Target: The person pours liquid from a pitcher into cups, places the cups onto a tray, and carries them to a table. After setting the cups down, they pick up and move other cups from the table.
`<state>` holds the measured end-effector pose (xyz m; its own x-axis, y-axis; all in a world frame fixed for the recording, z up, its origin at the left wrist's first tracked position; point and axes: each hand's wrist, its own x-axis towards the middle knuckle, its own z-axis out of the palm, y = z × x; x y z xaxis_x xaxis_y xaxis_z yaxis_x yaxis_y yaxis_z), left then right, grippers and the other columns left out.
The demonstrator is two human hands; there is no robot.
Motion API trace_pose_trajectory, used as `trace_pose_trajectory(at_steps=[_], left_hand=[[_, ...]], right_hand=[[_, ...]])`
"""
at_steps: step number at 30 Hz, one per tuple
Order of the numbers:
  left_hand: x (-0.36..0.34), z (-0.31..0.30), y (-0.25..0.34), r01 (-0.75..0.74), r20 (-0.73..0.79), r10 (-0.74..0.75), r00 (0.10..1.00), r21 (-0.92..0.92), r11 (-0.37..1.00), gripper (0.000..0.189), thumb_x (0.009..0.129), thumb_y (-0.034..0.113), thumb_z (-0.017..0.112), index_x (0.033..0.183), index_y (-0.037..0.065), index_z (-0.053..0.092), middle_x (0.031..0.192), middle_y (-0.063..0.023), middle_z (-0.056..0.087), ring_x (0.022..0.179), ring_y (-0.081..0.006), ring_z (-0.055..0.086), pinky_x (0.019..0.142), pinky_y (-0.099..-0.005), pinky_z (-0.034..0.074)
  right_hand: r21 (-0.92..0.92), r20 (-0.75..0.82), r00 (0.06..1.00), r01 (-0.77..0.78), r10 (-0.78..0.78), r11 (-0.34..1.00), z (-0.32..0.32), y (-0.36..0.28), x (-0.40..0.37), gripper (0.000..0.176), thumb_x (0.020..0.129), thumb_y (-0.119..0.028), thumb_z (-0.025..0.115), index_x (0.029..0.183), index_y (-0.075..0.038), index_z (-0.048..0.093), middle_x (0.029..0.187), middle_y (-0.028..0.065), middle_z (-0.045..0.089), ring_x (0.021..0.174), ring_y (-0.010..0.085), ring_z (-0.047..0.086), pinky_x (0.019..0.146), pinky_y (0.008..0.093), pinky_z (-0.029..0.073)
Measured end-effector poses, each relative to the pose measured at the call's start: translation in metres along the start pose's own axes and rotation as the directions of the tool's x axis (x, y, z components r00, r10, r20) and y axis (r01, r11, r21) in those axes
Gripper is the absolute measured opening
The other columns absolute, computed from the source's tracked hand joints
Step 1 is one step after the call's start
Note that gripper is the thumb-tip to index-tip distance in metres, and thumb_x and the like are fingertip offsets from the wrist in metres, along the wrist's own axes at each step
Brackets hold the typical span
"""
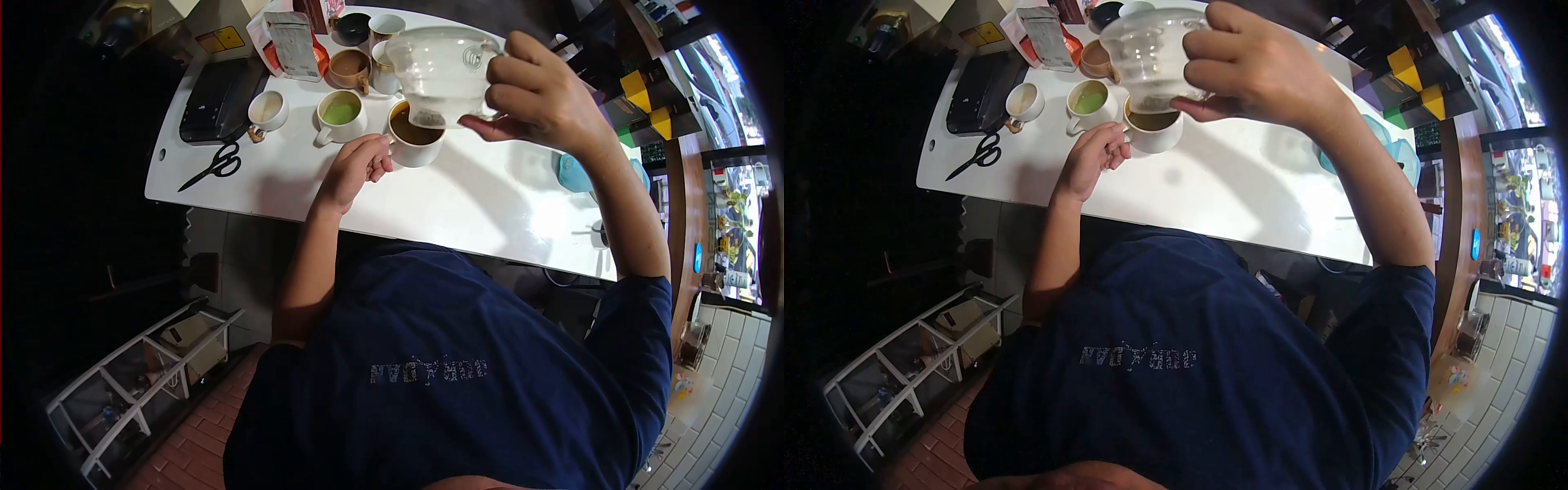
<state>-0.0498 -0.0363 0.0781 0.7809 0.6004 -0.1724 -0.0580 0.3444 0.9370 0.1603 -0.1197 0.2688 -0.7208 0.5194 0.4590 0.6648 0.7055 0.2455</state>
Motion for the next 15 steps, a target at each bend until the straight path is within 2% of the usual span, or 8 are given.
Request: trace_pose_trajectory(at_steps=[9, 11, 15], left_hand=[[0.004, 0.003, 0.002, -0.004, 0.033, 0.002, 0.999, 0.049, 0.999, 0.024, 0.089, 0.027, 0.045, 0.073, 0.010, 0.046, 0.068, -0.0025, 0.051, 0.056, -0.0062, 0.037, 0.052, -0.0197, 0.027], [0.004, 0.004, 0.003, -0.010, 0.044, 0.008, 0.999, 0.048, 0.999, 0.024, 0.090, 0.026, 0.045, 0.073, 0.009, 0.046, 0.068, -0.0027, 0.051, 0.056, -0.0062, 0.037, 0.052, -0.0198, 0.028], [0.007, 0.007, 0.001, -0.013, 0.065, 0.010, 0.998, 0.039, 0.999, 0.024, 0.090, 0.026, 0.044, 0.072, 0.009, 0.046, 0.069, -0.0035, 0.051, 0.057, -0.0061, 0.038, 0.052, -0.0202, 0.028]], right_hand=[[-0.030, -0.038, 0.999, -0.012, 0.011, 0.999, 0.005, -0.007, -0.011, 0.033, 0.057, -0.013, 0.082, 0.062, -0.007, 0.050, 0.068, 0.0033, 0.046, 0.062, 0.0209, 0.043, 0.052, 0.0302, 0.038], [-0.042, -0.060, 0.990, -0.131, 0.129, 0.990, 0.004, -0.009, -0.018, 0.033, 0.057, -0.014, 0.082, 0.062, -0.008, 0.050, 0.068, 0.0033, 0.045, 0.062, 0.0211, 0.043, 0.052, 0.0304, 0.038], [0.004, -0.094, 0.987, -0.133, 0.133, 0.991, 0.019, -0.012, -0.036, 0.034, 0.057, -0.013, 0.082, 0.061, -0.008, 0.049, 0.067, 0.0035, 0.044, 0.063, 0.0209, 0.043, 0.052, 0.0302, 0.038]])
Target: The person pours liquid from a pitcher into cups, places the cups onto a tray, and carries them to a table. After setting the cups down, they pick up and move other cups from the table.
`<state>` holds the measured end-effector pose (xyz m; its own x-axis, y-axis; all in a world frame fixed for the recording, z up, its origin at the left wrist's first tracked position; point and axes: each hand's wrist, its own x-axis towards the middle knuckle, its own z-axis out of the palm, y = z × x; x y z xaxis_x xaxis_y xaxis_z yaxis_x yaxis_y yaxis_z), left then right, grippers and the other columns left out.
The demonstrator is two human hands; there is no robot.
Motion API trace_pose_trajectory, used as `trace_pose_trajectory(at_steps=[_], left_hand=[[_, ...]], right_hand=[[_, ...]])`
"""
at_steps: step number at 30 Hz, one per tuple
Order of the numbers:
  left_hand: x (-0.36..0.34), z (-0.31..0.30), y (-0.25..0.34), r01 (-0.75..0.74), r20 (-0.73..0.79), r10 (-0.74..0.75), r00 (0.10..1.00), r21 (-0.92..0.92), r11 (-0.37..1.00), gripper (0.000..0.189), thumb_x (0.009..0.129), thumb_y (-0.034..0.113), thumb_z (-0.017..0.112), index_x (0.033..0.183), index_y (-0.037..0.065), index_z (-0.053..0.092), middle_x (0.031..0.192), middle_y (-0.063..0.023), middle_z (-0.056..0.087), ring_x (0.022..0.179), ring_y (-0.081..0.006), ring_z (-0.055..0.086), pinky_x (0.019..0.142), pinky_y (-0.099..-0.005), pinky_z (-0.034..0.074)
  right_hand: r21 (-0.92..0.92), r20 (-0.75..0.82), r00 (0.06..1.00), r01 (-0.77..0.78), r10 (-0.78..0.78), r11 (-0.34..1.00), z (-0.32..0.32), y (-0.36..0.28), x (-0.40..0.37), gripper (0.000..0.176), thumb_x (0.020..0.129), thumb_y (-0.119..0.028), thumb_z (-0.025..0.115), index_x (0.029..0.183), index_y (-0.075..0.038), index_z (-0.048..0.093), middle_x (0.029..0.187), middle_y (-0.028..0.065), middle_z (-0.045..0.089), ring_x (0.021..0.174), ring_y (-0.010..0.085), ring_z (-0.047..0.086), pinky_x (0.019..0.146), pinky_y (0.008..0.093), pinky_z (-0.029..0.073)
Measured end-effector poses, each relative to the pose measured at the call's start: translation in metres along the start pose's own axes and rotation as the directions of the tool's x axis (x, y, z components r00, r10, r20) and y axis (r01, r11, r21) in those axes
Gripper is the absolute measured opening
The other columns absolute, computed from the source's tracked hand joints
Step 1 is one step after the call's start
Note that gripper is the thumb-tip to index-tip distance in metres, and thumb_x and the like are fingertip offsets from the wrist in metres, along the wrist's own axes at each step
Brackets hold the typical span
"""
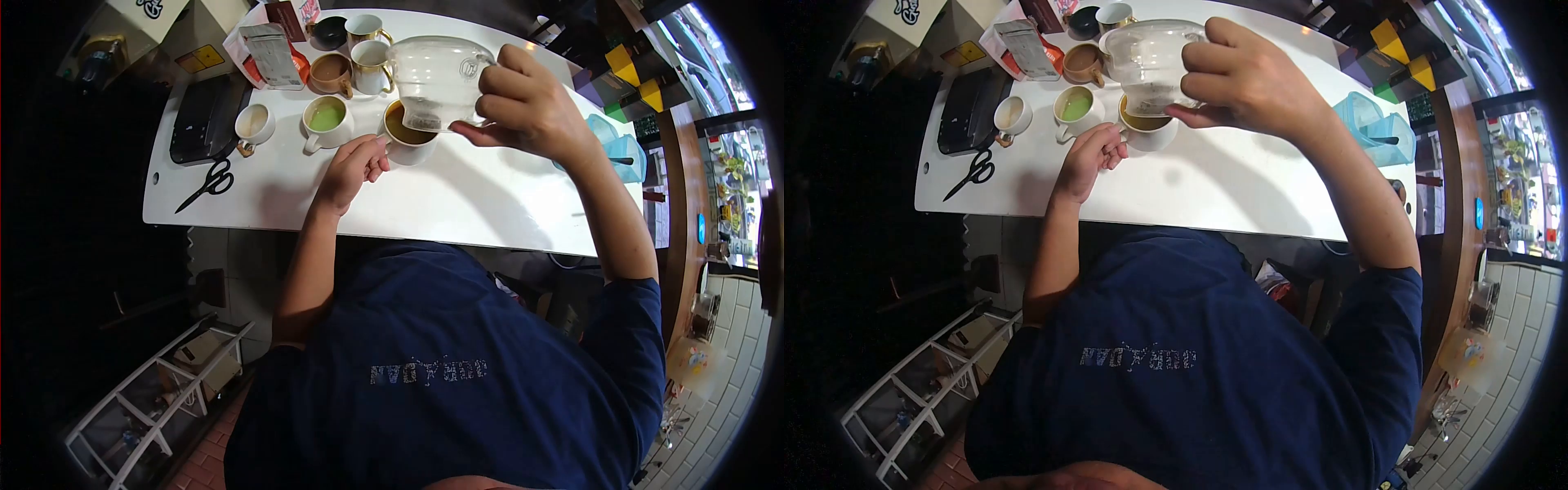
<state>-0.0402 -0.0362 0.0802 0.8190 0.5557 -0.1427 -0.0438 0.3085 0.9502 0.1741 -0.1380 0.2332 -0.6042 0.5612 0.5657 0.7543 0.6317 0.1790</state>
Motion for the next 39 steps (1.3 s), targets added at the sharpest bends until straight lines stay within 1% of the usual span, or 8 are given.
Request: trace_pose_trajectory(at_steps=[9, 12, 13, 15, 16, 19, 25, 39], left_hand=[[0.014, 0.014, -0.006, 0.055, 0.058, -0.057, 0.997, 0.038, 0.998, 0.031, 0.091, 0.029, 0.044, 0.073, 0.005, 0.052, 0.065, 0.0014, 0.045, 0.058, -0.0052, 0.037, 0.055, -0.0196, 0.029], [0.018, 0.021, -0.012, 0.059, 0.034, -0.060, 0.998, 0.028, 0.998, 0.031, 0.091, 0.029, 0.043, 0.073, 0.005, 0.052, 0.065, 0.0013, 0.045, 0.059, -0.0051, 0.038, 0.055, -0.0200, 0.029], [0.019, 0.022, -0.015, 0.062, 0.033, -0.063, 0.997, 0.029, 0.998, 0.031, 0.091, 0.029, 0.043, 0.073, 0.005, 0.052, 0.065, 0.0013, 0.045, 0.059, -0.0051, 0.038, 0.055, -0.0200, 0.029], [0.022, 0.024, -0.021, 0.080, 0.006, -0.080, 0.997, -0.010, 0.997, 0.031, 0.091, 0.028, 0.043, 0.074, 0.005, 0.052, 0.065, 0.0011, 0.045, 0.060, -0.0053, 0.038, 0.056, -0.0199, 0.030], [0.024, 0.023, -0.024, 0.086, 0.009, -0.086, 0.996, -0.004, 0.996, 0.031, 0.091, 0.028, 0.043, 0.074, 0.005, 0.052, 0.065, 0.0011, 0.045, 0.060, -0.0053, 0.038, 0.056, -0.0199, 0.030], [0.033, 0.022, -0.032, 0.087, 0.056, -0.087, 0.995, 0.008, 0.996, 0.025, 0.091, 0.029, 0.041, 0.080, 0.007, 0.050, 0.075, -0.0032, 0.052, 0.064, -0.0072, 0.042, 0.058, -0.0215, 0.032], [0.049, 0.038, -0.044, 0.142, 0.045, -0.146, 0.988, 0.076, 0.987, 0.025, 0.092, 0.029, 0.040, 0.076, 0.011, 0.044, 0.078, -0.0039, 0.053, 0.067, -0.0085, 0.045, 0.062, -0.0218, 0.033], [0.091, 0.091, -0.069, 0.174, 0.080, -0.181, 0.980, 0.089, 0.981, 0.025, 0.093, 0.028, 0.039, 0.076, 0.011, 0.041, 0.081, -0.0053, 0.053, 0.069, -0.0100, 0.046, 0.064, -0.0232, 0.034]], right_hand=[[-0.112, -0.113, 0.971, -0.225, 0.213, 0.968, -0.015, -0.008, -0.040, 0.033, 0.061, -0.015, 0.082, 0.061, -0.005, 0.050, 0.065, 0.0041, 0.044, 0.059, 0.0179, 0.043, 0.051, 0.0281, 0.038], [0.175, -0.370, 0.628, -0.677, 0.685, 0.715, -0.003, -0.024, -0.068, 0.033, 0.069, -0.018, 0.080, 0.067, 0.001, 0.054, 0.066, 0.0036, 0.051, 0.056, 0.0080, 0.052, 0.051, 0.0181, 0.041], [0.370, -0.397, 0.391, -0.760, 0.830, 0.534, 0.001, -0.033, -0.074, 0.029, 0.073, -0.018, 0.077, 0.069, 0.000, 0.056, 0.063, -0.0006, 0.049, 0.055, 0.0051, 0.048, 0.048, 0.0176, 0.036], [0.602, -0.306, 0.001, -0.774, 0.952, 0.195, 0.005, -0.044, -0.096, 0.027, 0.081, -0.023, 0.071, 0.071, -0.002, 0.057, 0.061, -0.0038, 0.046, 0.053, 0.0031, 0.041, 0.046, 0.0177, 0.030], [0.606, -0.306, -0.007, -0.773, 0.952, 0.189, 0.010, -0.049, -0.107, 0.027, 0.081, -0.023, 0.071, 0.071, -0.002, 0.057, 0.061, -0.0038, 0.046, 0.053, 0.0031, 0.041, 0.046, 0.0177, 0.030], [0.812, -0.150, -0.398, -0.572, 0.905, -0.116, 0.025, -0.064, -0.135, 0.033, 0.090, -0.035, 0.057, 0.072, -0.007, 0.052, 0.059, -0.0063, 0.036, 0.051, 0.0026, 0.031, 0.048, 0.0198, 0.026], [0.848, -0.060, -0.575, -0.460, 0.816, -0.262, 0.050, -0.103, -0.184, 0.038, 0.091, -0.038, 0.054, 0.065, -0.012, 0.043, 0.057, -0.0071, 0.033, 0.050, 0.0037, 0.028, 0.049, 0.0205, 0.027], [0.885, -0.021, -0.659, -0.362, 0.752, -0.292, 0.049, -0.113, -0.249, 0.041, 0.090, -0.041, 0.054, 0.064, -0.010, 0.047, 0.056, -0.0062, 0.039, 0.049, 0.0038, 0.033, 0.048, 0.0200, 0.031]])
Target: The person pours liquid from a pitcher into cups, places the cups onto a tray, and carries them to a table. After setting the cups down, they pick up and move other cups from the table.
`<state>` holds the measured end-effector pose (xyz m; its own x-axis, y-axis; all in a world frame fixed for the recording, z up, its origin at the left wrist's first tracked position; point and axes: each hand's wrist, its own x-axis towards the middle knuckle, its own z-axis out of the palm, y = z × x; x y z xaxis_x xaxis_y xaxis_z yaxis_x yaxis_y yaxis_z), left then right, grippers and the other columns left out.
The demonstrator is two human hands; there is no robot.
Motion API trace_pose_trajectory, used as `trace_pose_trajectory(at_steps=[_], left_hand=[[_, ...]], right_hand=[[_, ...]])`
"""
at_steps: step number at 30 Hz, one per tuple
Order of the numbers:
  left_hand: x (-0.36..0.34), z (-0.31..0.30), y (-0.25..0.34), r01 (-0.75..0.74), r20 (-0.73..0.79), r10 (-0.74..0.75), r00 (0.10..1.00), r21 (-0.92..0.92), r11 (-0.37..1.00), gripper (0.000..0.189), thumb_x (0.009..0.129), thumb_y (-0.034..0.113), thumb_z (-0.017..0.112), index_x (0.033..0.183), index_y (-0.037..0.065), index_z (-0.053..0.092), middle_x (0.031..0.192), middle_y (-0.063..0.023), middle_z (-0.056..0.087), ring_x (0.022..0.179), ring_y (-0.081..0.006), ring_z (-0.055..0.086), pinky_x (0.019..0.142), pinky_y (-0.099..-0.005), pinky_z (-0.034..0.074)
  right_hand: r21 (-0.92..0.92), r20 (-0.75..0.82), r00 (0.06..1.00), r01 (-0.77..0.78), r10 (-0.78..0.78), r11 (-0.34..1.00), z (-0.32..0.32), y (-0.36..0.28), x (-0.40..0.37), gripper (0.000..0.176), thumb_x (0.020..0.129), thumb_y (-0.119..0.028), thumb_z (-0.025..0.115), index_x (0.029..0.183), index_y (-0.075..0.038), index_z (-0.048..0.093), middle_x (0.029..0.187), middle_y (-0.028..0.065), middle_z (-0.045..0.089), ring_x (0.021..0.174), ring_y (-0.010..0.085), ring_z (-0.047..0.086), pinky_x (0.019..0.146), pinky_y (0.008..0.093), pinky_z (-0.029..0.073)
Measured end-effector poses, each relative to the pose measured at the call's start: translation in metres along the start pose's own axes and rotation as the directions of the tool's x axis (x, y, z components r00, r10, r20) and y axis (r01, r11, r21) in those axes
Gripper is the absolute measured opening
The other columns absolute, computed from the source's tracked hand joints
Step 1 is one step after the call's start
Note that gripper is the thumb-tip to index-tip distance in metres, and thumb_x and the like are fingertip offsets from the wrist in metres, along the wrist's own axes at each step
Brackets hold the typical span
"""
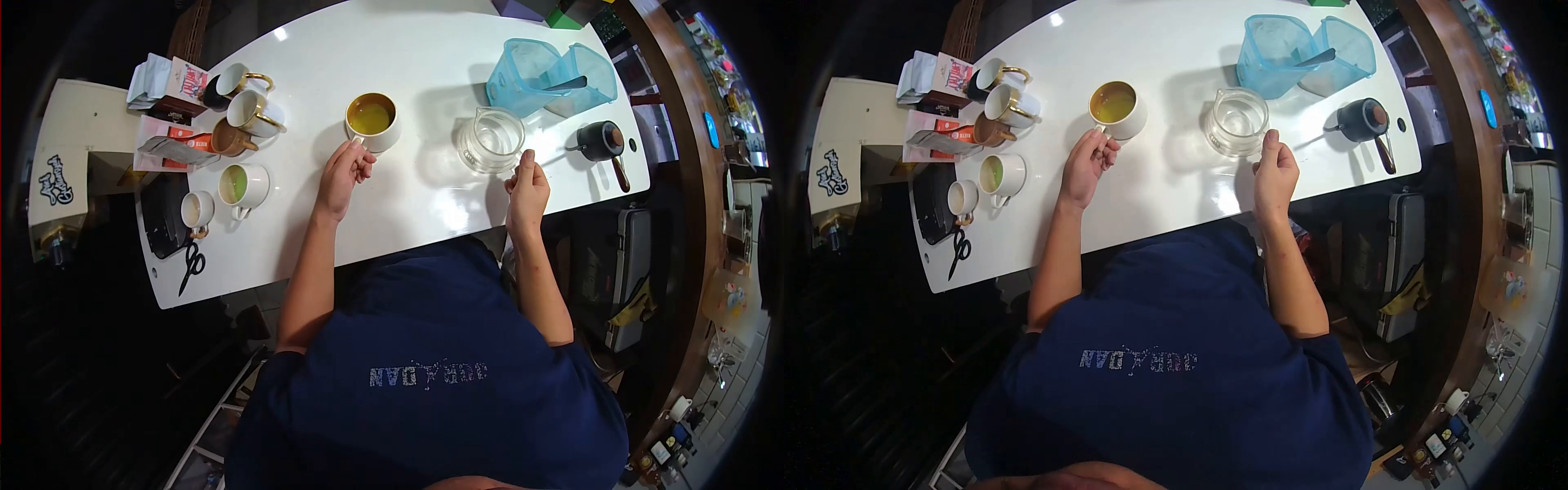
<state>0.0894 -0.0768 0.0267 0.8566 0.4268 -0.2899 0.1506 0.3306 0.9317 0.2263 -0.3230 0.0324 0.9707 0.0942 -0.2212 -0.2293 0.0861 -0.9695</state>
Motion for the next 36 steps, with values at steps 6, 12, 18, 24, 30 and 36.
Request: trace_pose_trajectory(at_steps=[6, 12, 18, 24, 30, 36], left_hand=[[0.013, 0.016, -0.003, -0.008, -0.035, 0.007, 0.999, -0.021, 1.000, 0.024, 0.093, 0.029, 0.040, 0.080, 0.009, 0.045, 0.082, -0.0048, 0.054, 0.069, -0.0102, 0.046, 0.064, -0.0231, 0.034], [0.027, 0.031, -0.003, -0.046, -0.120, 0.037, 0.992, -0.078, 0.996, 0.031, 0.094, 0.029, 0.038, 0.085, 0.003, 0.052, 0.077, -0.0034, 0.053, 0.068, -0.0088, 0.047, 0.062, -0.0223, 0.036], [0.043, 0.036, -0.006, -0.053, -0.148, 0.031, 0.988, -0.150, 0.987, 0.027, 0.094, 0.028, 0.038, 0.092, 0.004, 0.050, 0.086, -0.0054, 0.054, 0.072, -0.0103, 0.049, 0.065, -0.0228, 0.036], [0.054, 0.043, 0.000, -0.026, -0.190, 0.015, 0.982, -0.055, 0.998, 0.026, 0.096, 0.033, 0.037, 0.083, 0.011, 0.044, 0.094, -0.0062, 0.055, 0.076, -0.0116, 0.050, 0.066, -0.0229, 0.037], [0.048, 0.063, 0.008, -0.045, -0.301, 0.054, 0.952, 0.038, 0.998, 0.032, 0.097, 0.035, 0.036, 0.097, 0.005, 0.048, 0.103, -0.0104, 0.056, 0.076, -0.0130, 0.053, 0.063, -0.0233, 0.039], [0.011, 0.053, 0.004, 0.021, -0.466, 0.033, 0.884, 0.111, 0.994, 0.035, 0.096, 0.035, 0.040, 0.105, 0.002, 0.049, 0.100, -0.0107, 0.058, 0.072, -0.0118, 0.055, 0.061, -0.0222, 0.040]], right_hand=[[0.054, 0.032, 0.999, -0.032, 0.031, 0.998, -0.007, 0.001, 0.013, 0.039, 0.092, -0.038, 0.051, 0.065, -0.011, 0.044, 0.058, -0.0054, 0.035, 0.052, 0.0050, 0.031, 0.050, 0.0217, 0.031], [0.022, 0.069, 0.996, -0.060, 0.059, 0.998, -0.013, 0.001, 0.021, 0.039, 0.093, -0.037, 0.050, 0.065, -0.011, 0.043, 0.058, -0.0055, 0.035, 0.052, 0.0048, 0.030, 0.049, 0.0217, 0.030], [-0.028, 0.084, 0.996, -0.030, 0.032, 0.999, -0.025, 0.006, 0.028, 0.039, 0.093, -0.037, 0.049, 0.065, -0.011, 0.043, 0.058, -0.0058, 0.034, 0.051, 0.0043, 0.028, 0.047, 0.0213, 0.027], [-0.005, 0.170, 0.985, -0.026, 0.026, 1.000, -0.043, 0.012, 0.036, 0.035, 0.096, -0.034, 0.045, 0.070, -0.010, 0.044, 0.059, -0.0057, 0.035, 0.049, 0.0030, 0.029, 0.044, 0.0199, 0.025], [0.018, 0.273, 0.960, 0.053, -0.056, 0.998, -0.049, 0.014, 0.037, 0.025, 0.096, -0.026, 0.046, 0.081, -0.007, 0.046, 0.066, -0.0032, 0.044, 0.054, 0.0030, 0.036, 0.048, 0.0186, 0.031], [-0.097, 0.282, 0.957, 0.097, -0.066, 0.991, -0.054, 0.001, 0.024, 0.043, 0.088, -0.013, 0.058, 0.121, -0.003, 0.032, 0.109, 0.0090, 0.045, 0.067, 0.0073, 0.047, 0.058, 0.0195, 0.040]])
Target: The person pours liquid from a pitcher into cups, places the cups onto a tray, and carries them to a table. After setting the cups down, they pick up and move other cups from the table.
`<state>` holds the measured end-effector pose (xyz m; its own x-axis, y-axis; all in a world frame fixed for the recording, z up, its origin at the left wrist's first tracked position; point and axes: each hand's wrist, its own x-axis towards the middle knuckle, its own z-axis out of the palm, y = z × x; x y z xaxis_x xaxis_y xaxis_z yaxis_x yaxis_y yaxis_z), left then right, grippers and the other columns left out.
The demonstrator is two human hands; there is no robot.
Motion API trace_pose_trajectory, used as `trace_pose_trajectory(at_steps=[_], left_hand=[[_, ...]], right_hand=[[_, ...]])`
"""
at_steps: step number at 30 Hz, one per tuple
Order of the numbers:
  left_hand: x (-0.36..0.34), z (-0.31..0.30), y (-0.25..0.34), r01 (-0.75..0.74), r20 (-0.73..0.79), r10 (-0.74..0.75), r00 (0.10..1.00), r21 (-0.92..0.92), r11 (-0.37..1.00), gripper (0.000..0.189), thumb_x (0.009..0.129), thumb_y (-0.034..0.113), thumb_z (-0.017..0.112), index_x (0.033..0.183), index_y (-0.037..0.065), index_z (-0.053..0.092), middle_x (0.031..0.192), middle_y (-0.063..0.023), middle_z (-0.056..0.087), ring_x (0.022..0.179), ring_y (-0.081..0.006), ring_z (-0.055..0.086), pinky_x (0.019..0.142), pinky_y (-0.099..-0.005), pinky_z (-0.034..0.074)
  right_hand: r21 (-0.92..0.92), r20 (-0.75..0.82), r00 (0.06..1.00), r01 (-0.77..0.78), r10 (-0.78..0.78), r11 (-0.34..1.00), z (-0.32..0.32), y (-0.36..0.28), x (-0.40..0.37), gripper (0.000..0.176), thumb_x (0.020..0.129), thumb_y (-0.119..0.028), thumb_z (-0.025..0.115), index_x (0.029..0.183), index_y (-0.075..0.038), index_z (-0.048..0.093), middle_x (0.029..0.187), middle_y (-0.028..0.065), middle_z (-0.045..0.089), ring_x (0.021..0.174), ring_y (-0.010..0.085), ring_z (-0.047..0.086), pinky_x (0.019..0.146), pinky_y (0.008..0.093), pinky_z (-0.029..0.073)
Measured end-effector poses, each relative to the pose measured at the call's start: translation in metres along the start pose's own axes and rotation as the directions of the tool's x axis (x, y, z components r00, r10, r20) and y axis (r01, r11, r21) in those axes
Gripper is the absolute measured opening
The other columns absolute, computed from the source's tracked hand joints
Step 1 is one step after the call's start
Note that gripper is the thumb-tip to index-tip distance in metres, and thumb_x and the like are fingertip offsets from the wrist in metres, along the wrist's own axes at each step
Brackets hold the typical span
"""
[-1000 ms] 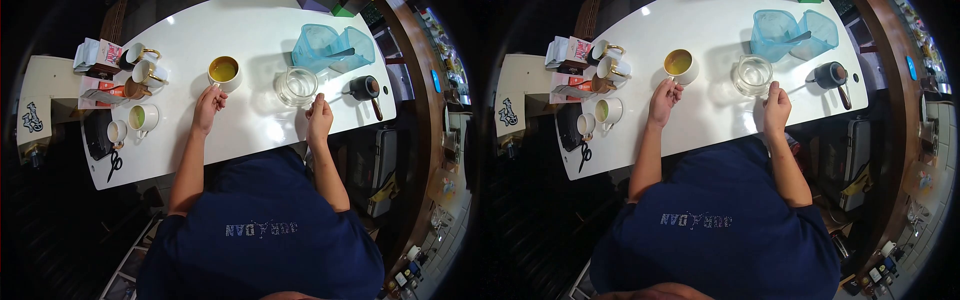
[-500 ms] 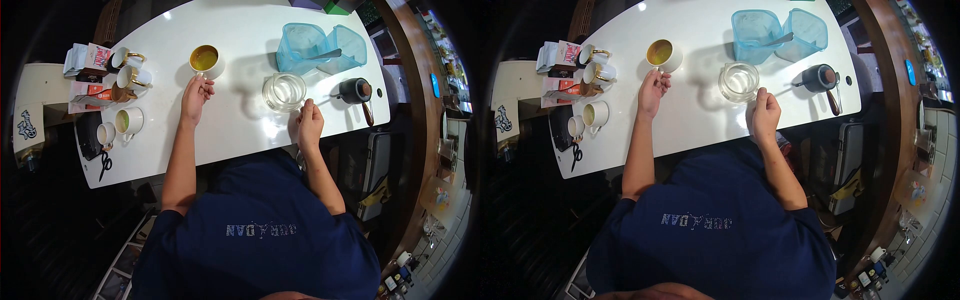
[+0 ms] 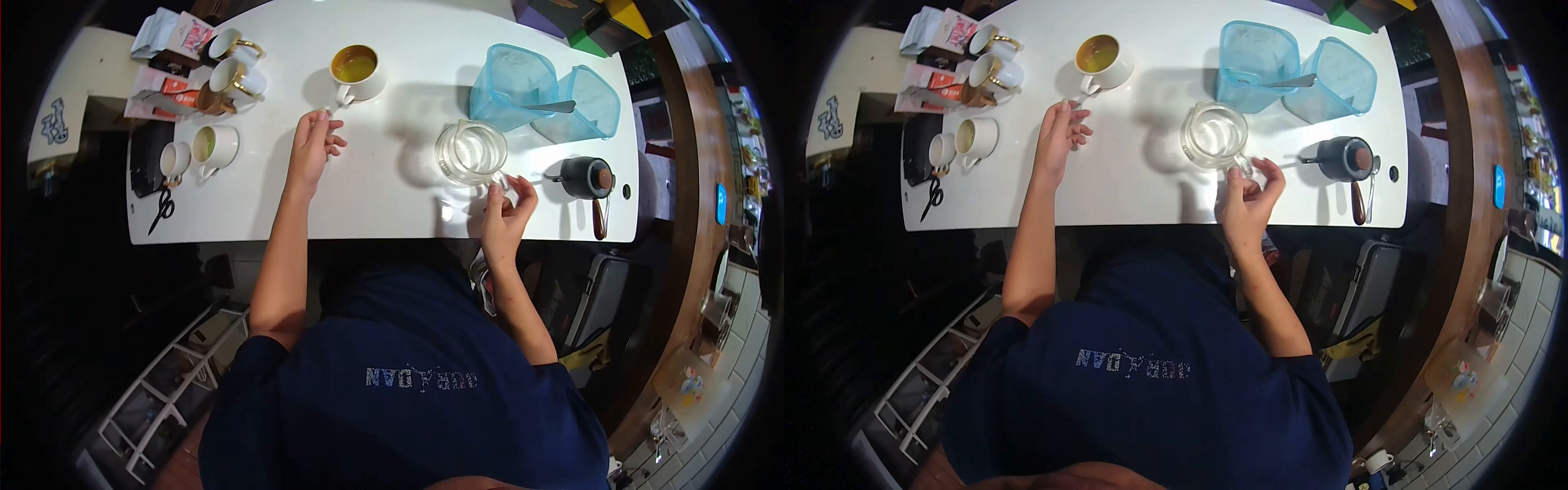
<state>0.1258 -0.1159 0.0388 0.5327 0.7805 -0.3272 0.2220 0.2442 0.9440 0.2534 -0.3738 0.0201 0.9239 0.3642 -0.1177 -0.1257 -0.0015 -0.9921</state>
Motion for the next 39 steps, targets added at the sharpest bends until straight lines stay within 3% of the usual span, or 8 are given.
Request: trace_pose_trajectory(at_steps=[2, 3, 8, 16, 19, 26, 30, 39], left_hand=[[-0.015, -0.019, -0.002, -0.038, -0.012, 0.038, 0.999, 0.012, 0.999, 0.035, 0.095, 0.035, 0.041, 0.103, 0.003, 0.051, 0.097, -0.0091, 0.059, 0.071, -0.0110, 0.054, 0.060, -0.0221, 0.040], [-0.025, -0.029, -0.003, -0.048, -0.006, 0.049, 0.999, 0.041, 0.998, 0.035, 0.095, 0.035, 0.042, 0.101, 0.003, 0.053, 0.095, -0.0081, 0.059, 0.071, -0.0106, 0.054, 0.060, -0.0219, 0.040], [-0.085, -0.073, -0.004, -0.070, -0.112, 0.068, 0.991, -0.013, 0.997, 0.032, 0.095, 0.033, 0.044, 0.094, 0.003, 0.057, 0.089, -0.0055, 0.061, 0.070, -0.0095, 0.052, 0.060, -0.0218, 0.039], [-0.233, -0.158, -0.039, -0.236, -0.435, 0.185, 0.881, -0.066, 0.970, 0.027, 0.095, 0.027, 0.045, 0.093, 0.004, 0.058, 0.089, -0.0038, 0.061, 0.072, -0.0079, 0.052, 0.062, -0.0209, 0.038], [-0.301, -0.187, -0.066, -0.289, -0.624, 0.190, 0.758, -0.060, 0.956, 0.030, 0.095, 0.028, 0.044, 0.085, 0.004, 0.060, 0.085, -0.0033, 0.060, 0.073, -0.0072, 0.051, 0.063, -0.0214, 0.038], [-0.431, -0.199, -0.118, -0.274, -0.892, 0.018, 0.451, -0.120, 0.954, 0.035, 0.093, 0.032, 0.049, 0.078, 0.004, 0.062, 0.075, -0.0009, 0.059, 0.069, -0.0066, 0.048, 0.062, -0.0215, 0.036], [-0.485, -0.192, -0.131, -0.235, -0.970, -0.075, 0.233, -0.131, 0.963, 0.033, 0.092, 0.031, 0.052, 0.077, 0.004, 0.063, 0.071, 0.0009, 0.057, 0.066, -0.0054, 0.046, 0.060, -0.0211, 0.035], [-0.541, -0.144, -0.150, -0.280, -0.936, -0.243, -0.253, -0.170, 0.945, 0.027, 0.089, 0.027, 0.057, 0.077, 0.003, 0.063, 0.067, 0.0031, 0.054, 0.064, -0.0036, 0.044, 0.058, -0.0195, 0.032]], right_hand=[[-0.022, -0.092, 0.984, 0.149, -0.150, 0.989, 0.005, -0.004, -0.016, 0.058, 0.083, -0.006, 0.062, 0.125, -0.002, 0.023, 0.118, 0.0143, 0.039, 0.073, 0.0079, 0.048, 0.063, 0.0205, 0.039], [-0.044, -0.116, 0.980, 0.155, -0.159, 0.987, 0.006, -0.002, -0.024, 0.062, 0.081, -0.003, 0.064, 0.125, -0.004, 0.021, 0.107, 0.0106, 0.043, 0.073, 0.0077, 0.045, 0.065, 0.0205, 0.038], [-0.060, -0.015, 0.978, 0.205, -0.207, 0.977, 0.017, 0.007, -0.057, 0.046, 0.081, -0.002, 0.063, 0.115, -0.004, 0.032, 0.087, 0.0017, 0.038, 0.070, 0.0062, 0.038, 0.064, 0.0188, 0.035], [0.074, 0.533, 0.820, 0.203, -0.211, 0.976, 0.095, -0.028, -0.114, 0.018, 0.084, -0.004, 0.061, 0.097, -0.002, 0.049, 0.073, -0.0039, 0.046, 0.066, 0.0036, 0.042, 0.063, 0.0189, 0.037], [0.015, 0.741, 0.651, 0.229, -0.165, 0.973, 0.126, -0.029, -0.153, 0.011, 0.085, -0.006, 0.061, 0.093, -0.001, 0.056, 0.080, -0.0005, 0.056, 0.073, 0.0046, 0.050, 0.066, 0.0182, 0.040], [0.023, 0.983, 0.177, 0.175, -0.055, 0.984, 0.181, -0.023, -0.264, 0.007, 0.085, -0.007, 0.061, 0.089, -0.002, 0.057, 0.076, -0.0032, 0.053, 0.070, 0.0025, 0.048, 0.063, 0.0170, 0.039], [0.038, 0.997, -0.077, 0.171, -0.025, 0.985, 0.203, -0.019, -0.310, 0.008, 0.085, -0.008, 0.062, 0.089, -0.002, 0.057, 0.075, -0.0041, 0.053, 0.069, 0.0018, 0.047, 0.062, 0.0166, 0.038], [0.051, 0.893, -0.449, 0.081, -0.009, 0.995, 0.256, -0.004, -0.353, 0.006, 0.085, -0.006, 0.061, 0.088, -0.003, 0.058, 0.069, -0.0060, 0.052, 0.062, 0.0006, 0.044, 0.057, 0.0164, 0.034]])
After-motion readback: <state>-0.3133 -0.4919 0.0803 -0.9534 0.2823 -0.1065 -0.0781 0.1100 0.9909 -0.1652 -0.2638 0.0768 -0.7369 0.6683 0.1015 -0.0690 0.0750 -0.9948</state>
